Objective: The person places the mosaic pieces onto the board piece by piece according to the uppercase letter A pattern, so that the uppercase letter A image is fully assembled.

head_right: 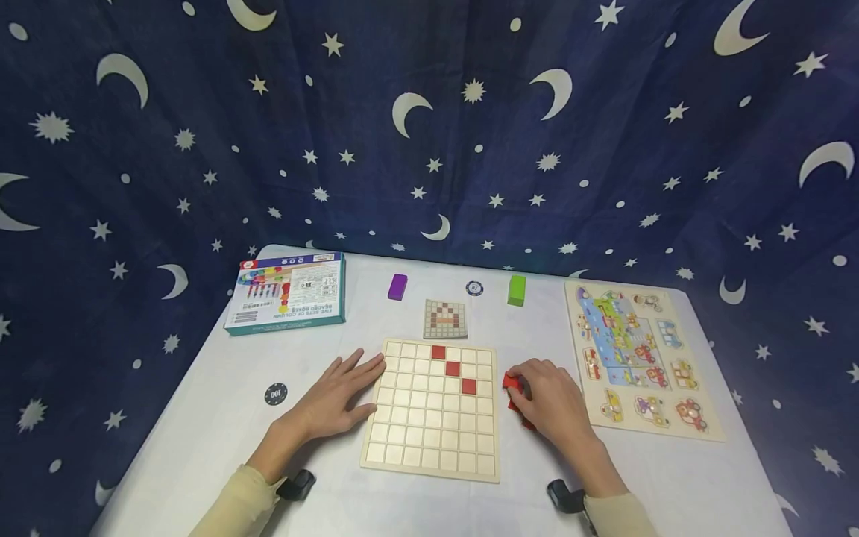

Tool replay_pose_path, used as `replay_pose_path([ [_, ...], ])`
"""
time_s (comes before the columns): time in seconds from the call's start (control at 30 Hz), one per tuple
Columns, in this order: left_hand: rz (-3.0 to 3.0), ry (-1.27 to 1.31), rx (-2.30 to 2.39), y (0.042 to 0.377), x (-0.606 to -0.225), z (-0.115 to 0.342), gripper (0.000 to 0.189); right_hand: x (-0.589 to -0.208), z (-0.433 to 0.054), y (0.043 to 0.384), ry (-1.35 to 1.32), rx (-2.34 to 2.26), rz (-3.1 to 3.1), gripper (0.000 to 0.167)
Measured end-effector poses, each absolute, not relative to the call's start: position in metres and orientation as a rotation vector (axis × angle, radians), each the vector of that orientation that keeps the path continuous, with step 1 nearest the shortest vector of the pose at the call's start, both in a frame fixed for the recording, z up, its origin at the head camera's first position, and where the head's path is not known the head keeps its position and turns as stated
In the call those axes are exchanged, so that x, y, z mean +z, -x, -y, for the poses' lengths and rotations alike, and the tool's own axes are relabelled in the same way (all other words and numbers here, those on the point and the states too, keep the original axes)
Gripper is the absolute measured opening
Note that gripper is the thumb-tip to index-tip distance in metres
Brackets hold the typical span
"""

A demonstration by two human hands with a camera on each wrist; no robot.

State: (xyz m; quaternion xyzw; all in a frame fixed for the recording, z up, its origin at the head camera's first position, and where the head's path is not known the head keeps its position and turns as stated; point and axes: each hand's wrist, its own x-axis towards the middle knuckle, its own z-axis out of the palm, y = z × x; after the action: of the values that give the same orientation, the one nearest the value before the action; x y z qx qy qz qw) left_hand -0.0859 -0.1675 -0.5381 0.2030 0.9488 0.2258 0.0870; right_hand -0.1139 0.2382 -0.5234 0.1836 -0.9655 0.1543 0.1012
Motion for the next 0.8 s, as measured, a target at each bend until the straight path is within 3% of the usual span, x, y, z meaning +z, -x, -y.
replay_pose_path([
  [0.4,-2.82,-0.608,0.66,0.086,-0.538,0.169,0.075,-0.519,-0.188,0.096,-0.736,0.423,2.873,0.028],
  [0.8,-2.82,-0.594,0.653,0.087,-0.541,0.168,0.074,-0.529,-0.18,0.087,-0.792,0.353,2.848,0.031],
])
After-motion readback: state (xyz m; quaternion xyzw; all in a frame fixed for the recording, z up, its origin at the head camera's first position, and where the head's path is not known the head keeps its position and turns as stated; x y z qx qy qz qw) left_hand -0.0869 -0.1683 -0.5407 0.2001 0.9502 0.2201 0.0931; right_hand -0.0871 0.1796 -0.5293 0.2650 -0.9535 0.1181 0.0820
